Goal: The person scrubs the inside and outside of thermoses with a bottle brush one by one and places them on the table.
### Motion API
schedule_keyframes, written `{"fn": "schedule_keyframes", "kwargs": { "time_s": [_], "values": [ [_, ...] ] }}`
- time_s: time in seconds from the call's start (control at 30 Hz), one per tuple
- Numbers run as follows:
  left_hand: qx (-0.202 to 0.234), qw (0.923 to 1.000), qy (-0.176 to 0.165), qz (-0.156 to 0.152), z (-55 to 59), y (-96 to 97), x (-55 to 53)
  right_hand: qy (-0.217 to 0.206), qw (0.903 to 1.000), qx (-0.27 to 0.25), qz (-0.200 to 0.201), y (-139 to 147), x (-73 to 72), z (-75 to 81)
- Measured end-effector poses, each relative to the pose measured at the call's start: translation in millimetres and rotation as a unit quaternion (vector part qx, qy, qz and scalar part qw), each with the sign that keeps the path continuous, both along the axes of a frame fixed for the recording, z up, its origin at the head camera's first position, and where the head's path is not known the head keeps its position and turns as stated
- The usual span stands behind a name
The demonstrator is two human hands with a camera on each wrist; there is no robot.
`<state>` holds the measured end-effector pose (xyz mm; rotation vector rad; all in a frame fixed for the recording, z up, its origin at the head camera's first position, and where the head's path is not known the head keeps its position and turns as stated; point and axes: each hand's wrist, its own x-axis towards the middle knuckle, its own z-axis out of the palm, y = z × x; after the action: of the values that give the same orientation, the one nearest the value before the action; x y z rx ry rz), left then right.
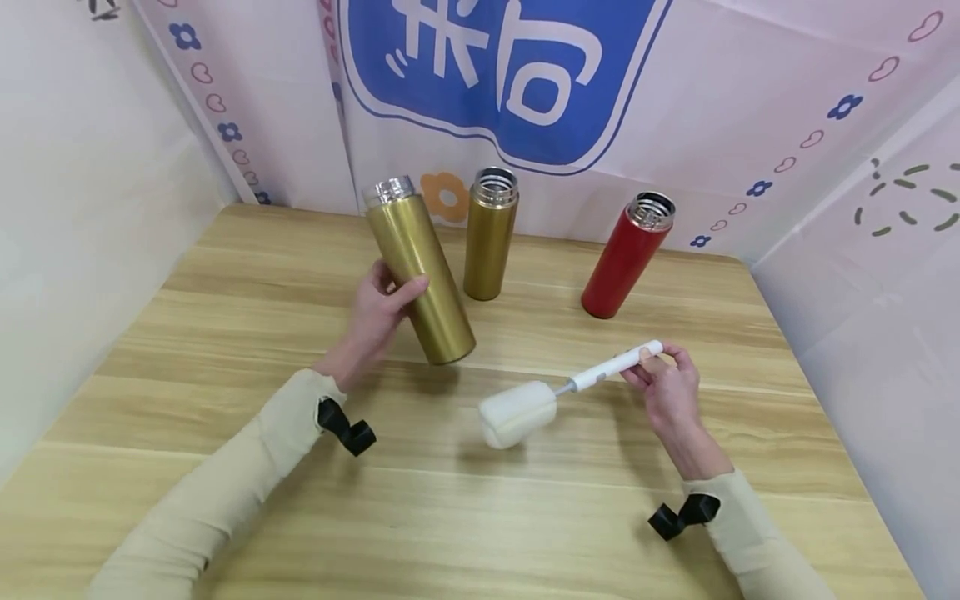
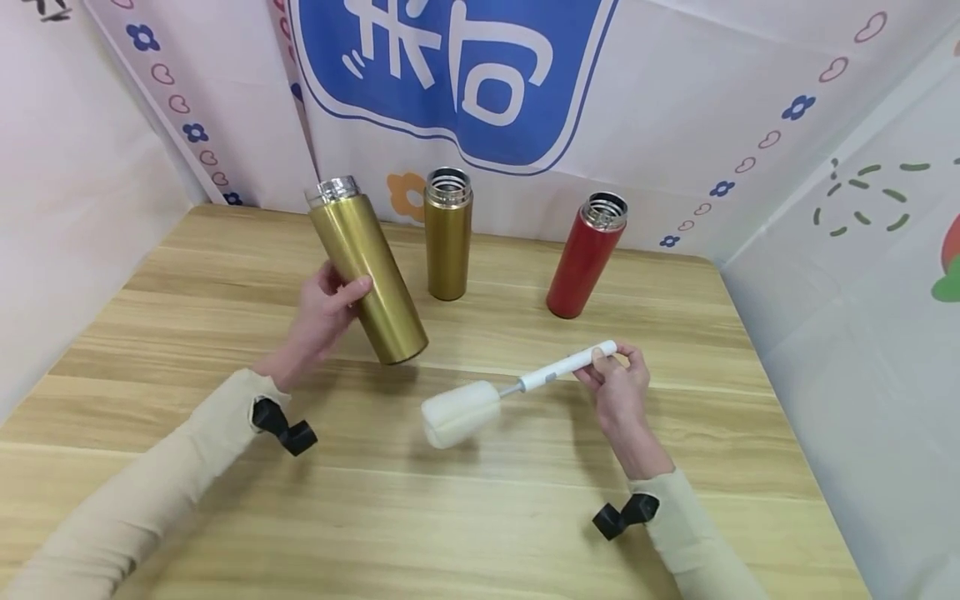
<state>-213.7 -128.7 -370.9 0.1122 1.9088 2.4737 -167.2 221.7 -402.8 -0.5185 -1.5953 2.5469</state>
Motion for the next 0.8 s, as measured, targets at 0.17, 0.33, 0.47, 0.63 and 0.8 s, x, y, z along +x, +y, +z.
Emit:
{"fn": "schedule_keyframes", "kwargs": {
  "time_s": [0.17,0.33,0.47,0.63,0.8],
  "values": [
    [-0.114,0.9901,0.032,0.076,-0.3,-13.4,-20.4,-0.022,0.9992,0.034,0.007,4.7,-1.7,-4.9],
    [-0.183,0.9763,0.033,0.11,-1.4,-22.0,-37.1,-0.03,0.9977,0.055,0.028,9.1,-2.3,-8.0],
    [-0.225,0.9663,0.031,0.122,-5.2,-27.4,-51.6,-0.044,0.9965,0.063,0.034,13.0,-2.2,-9.0],
    [-0.241,0.9605,0.028,0.136,-10.7,-33.6,-67.8,-0.061,0.9949,0.071,0.037,16.3,-2.3,-10.1],
    [-0.246,0.9562,0.03,0.155,-15.1,-38.8,-81.1,-0.068,0.9943,0.075,0.034,17.7,-3.3,-11.7]
  ]
}}
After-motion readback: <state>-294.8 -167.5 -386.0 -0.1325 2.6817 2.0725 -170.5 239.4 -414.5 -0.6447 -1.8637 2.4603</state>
